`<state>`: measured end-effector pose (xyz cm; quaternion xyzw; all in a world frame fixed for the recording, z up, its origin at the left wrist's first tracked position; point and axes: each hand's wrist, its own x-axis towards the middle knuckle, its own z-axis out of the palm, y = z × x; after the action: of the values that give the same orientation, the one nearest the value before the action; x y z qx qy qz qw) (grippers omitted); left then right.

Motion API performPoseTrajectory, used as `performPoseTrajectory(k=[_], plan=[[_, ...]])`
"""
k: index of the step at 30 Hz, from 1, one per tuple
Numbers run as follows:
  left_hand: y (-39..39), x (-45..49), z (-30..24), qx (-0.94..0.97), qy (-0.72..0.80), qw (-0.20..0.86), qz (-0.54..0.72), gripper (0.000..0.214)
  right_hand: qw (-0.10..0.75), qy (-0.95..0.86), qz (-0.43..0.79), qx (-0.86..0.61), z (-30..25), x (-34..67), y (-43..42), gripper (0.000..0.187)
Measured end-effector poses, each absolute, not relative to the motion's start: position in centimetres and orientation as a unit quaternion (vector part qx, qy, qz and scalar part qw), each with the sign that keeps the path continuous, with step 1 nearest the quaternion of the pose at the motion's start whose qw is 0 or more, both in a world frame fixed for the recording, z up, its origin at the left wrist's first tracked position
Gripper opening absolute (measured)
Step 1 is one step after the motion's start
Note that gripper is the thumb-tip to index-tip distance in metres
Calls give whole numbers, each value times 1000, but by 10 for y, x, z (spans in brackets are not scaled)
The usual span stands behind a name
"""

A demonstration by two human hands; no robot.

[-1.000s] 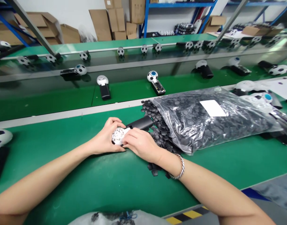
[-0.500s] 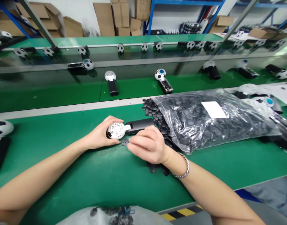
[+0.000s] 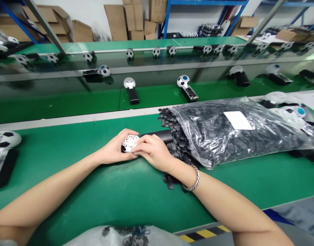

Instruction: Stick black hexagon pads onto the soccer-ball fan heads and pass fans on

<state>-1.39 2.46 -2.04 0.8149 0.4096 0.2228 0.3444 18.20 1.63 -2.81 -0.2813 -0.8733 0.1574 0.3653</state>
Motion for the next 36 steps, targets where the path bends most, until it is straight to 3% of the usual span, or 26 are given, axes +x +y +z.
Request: performPoseTrajectory(k=[7, 20, 36], plan=[[23, -8, -24, 808, 422, 325, 251, 51, 362, -845, 217, -329, -24, 179, 19, 8], [19, -8, -27, 806, 413, 320, 278, 50, 248, -816, 346, -391, -5, 177, 32, 14], [15, 0, -25, 779, 443, 324, 303, 42, 229, -828, 318, -402, -3, 176, 35, 16]])
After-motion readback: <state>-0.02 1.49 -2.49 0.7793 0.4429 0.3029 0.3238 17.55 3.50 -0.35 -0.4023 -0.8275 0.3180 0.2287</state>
